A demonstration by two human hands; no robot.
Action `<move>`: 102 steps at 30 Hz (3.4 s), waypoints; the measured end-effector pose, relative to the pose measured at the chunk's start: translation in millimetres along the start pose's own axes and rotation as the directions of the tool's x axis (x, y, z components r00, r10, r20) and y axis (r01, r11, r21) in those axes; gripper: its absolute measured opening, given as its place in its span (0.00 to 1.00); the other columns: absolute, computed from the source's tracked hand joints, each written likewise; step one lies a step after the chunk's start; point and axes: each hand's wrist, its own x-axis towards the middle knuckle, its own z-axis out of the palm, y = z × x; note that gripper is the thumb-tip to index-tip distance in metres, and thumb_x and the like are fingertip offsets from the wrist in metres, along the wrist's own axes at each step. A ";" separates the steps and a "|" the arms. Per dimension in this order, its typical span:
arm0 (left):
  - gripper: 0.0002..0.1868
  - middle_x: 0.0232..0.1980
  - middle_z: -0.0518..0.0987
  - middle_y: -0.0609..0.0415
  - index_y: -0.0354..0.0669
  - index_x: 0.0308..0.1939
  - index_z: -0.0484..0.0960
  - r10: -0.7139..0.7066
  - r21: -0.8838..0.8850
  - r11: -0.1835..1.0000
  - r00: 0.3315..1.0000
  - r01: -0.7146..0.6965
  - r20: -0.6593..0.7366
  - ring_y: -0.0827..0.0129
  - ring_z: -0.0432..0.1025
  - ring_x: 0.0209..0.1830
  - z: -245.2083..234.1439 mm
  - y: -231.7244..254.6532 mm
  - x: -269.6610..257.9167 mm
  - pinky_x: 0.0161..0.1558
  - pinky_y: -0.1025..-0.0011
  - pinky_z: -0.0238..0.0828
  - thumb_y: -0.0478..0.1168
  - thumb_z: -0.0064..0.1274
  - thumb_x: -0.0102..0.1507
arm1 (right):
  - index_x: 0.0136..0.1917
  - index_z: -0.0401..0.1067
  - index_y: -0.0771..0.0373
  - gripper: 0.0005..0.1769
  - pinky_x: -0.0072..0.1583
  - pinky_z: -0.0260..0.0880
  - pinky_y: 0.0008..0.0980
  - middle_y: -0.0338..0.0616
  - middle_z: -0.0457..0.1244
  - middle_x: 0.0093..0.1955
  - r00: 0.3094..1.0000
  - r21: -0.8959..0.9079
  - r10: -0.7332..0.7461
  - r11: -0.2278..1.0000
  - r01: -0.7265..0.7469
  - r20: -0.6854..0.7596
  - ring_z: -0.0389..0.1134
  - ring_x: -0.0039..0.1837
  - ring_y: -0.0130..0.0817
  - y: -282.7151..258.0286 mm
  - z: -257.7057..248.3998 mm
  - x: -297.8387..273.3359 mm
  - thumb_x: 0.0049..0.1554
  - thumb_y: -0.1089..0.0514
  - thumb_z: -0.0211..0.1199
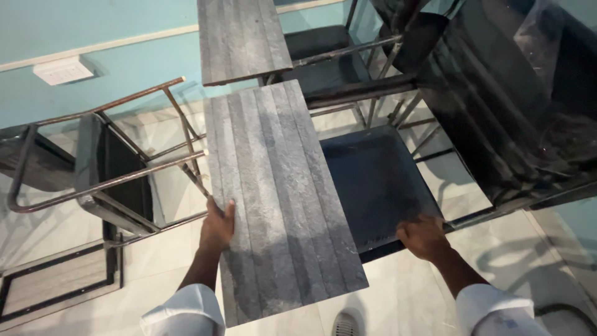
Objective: The person assembles a chair and desk set by attaching a plastic-wrapped seat to a metal frame, then placing a wooden tabletop onto the frame. The person then wipes the tabletop with a cloth.
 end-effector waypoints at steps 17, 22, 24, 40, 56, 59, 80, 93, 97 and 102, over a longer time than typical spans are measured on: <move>0.31 0.69 0.68 0.38 0.42 0.63 0.73 0.580 0.508 0.665 0.807 -0.547 0.110 0.45 0.64 0.68 -29.4 -4.6 -105.3 0.62 0.49 0.64 0.43 0.56 0.54 | 0.39 0.74 0.61 0.25 0.61 0.70 0.50 0.45 0.68 0.42 0.998 0.223 -0.062 0.973 0.060 0.003 0.71 0.52 0.45 -38.9 -52.5 -38.1 0.64 0.39 0.55; 0.15 0.66 0.75 0.49 0.51 0.49 0.81 0.511 0.504 0.588 0.774 -0.632 0.375 0.47 0.63 0.74 -41.5 -13.8 -135.6 0.63 0.51 0.67 0.46 0.55 0.60 | 0.59 0.73 0.59 0.24 0.70 0.54 0.64 0.49 0.65 0.63 0.959 0.270 -0.088 0.949 0.162 -0.269 0.61 0.69 0.52 -49.1 -47.8 -61.2 0.58 0.41 0.58; 0.13 0.65 0.77 0.49 0.51 0.48 0.83 0.466 0.436 0.669 0.797 -0.602 0.385 0.46 0.65 0.72 -44.2 -25.2 -151.7 0.63 0.53 0.69 0.50 0.52 0.65 | 0.65 0.69 0.63 0.31 0.69 0.52 0.65 0.57 0.60 0.71 0.931 0.255 -0.087 0.949 0.186 -0.356 0.55 0.75 0.58 -55.2 -50.6 -76.0 0.56 0.41 0.61; 0.38 0.65 0.78 0.38 0.38 0.67 0.74 -0.648 -0.180 0.742 0.760 0.645 0.053 0.50 0.72 0.68 -161.8 -275.6 -455.2 0.68 0.58 0.67 0.64 0.33 0.68 | 0.66 0.71 0.54 0.33 0.73 0.58 0.44 0.48 0.62 0.70 0.682 -0.024 -0.178 0.961 0.276 0.709 0.59 0.74 0.45 -221.4 -113.7 -198.0 0.56 0.35 0.67; 0.52 0.69 0.74 0.35 0.39 0.74 0.64 -0.777 -0.932 0.263 0.627 0.248 -0.052 0.47 0.72 0.66 -285.0 -363.4 -739.8 0.64 0.51 0.69 0.76 0.19 0.64 | 0.75 0.60 0.59 0.34 0.68 0.64 0.45 0.49 0.62 0.70 0.526 0.816 -0.629 0.374 -0.440 0.572 0.66 0.68 0.43 -571.5 -64.0 -245.5 0.61 0.40 0.51; 0.49 0.65 0.76 0.38 0.38 0.72 0.67 -0.798 -0.960 0.259 0.584 0.108 -0.150 0.49 0.73 0.63 -310.1 -357.1 -757.7 0.63 0.52 0.71 0.74 0.19 0.66 | 0.75 0.60 0.60 0.36 0.69 0.63 0.46 0.51 0.62 0.70 0.440 0.849 -0.737 0.358 -0.389 0.513 0.65 0.69 0.44 -617.2 -97.8 -274.1 0.61 0.39 0.52; 0.45 0.57 0.77 0.43 0.40 0.69 0.70 -0.898 -0.971 0.169 0.380 -0.167 -0.221 0.53 0.73 0.57 -417.4 -413.3 -644.4 0.60 0.53 0.69 0.73 0.20 0.69 | 0.67 0.66 0.60 0.29 0.63 0.64 0.45 0.47 0.64 0.60 0.508 0.801 -0.677 0.208 -0.561 0.532 0.66 0.61 0.43 -790.0 -112.7 -130.4 0.60 0.40 0.53; 0.46 0.60 0.79 0.43 0.40 0.69 0.71 -0.893 -0.972 0.224 0.386 -0.063 -0.231 0.52 0.74 0.60 -488.5 -405.4 -522.3 0.61 0.54 0.70 0.72 0.20 0.67 | 0.64 0.66 0.60 0.27 0.62 0.63 0.43 0.45 0.63 0.57 0.459 0.802 -0.728 0.209 -0.559 0.510 0.65 0.59 0.42 -918.4 -135.3 -32.8 0.61 0.40 0.53; 0.46 0.60 0.79 0.42 0.39 0.69 0.70 -0.904 -0.965 0.209 0.345 -0.158 -0.252 0.51 0.74 0.59 -500.9 -430.3 -527.4 0.60 0.55 0.70 0.72 0.22 0.67 | 0.63 0.66 0.60 0.26 0.62 0.63 0.43 0.45 0.63 0.57 0.409 0.786 -0.735 0.269 -0.557 0.541 0.65 0.59 0.42 -964.3 -122.5 -43.7 0.61 0.39 0.53; 0.45 0.57 0.78 0.44 0.39 0.68 0.71 -0.892 -0.944 0.251 0.326 -0.216 -0.312 0.55 0.74 0.56 -553.5 -483.8 -535.6 0.59 0.56 0.71 0.72 0.22 0.67 | 0.63 0.66 0.60 0.26 0.61 0.64 0.43 0.45 0.63 0.57 0.370 0.773 -0.747 0.292 -0.563 0.552 0.65 0.58 0.42 -1034.5 -104.8 -68.9 0.62 0.40 0.52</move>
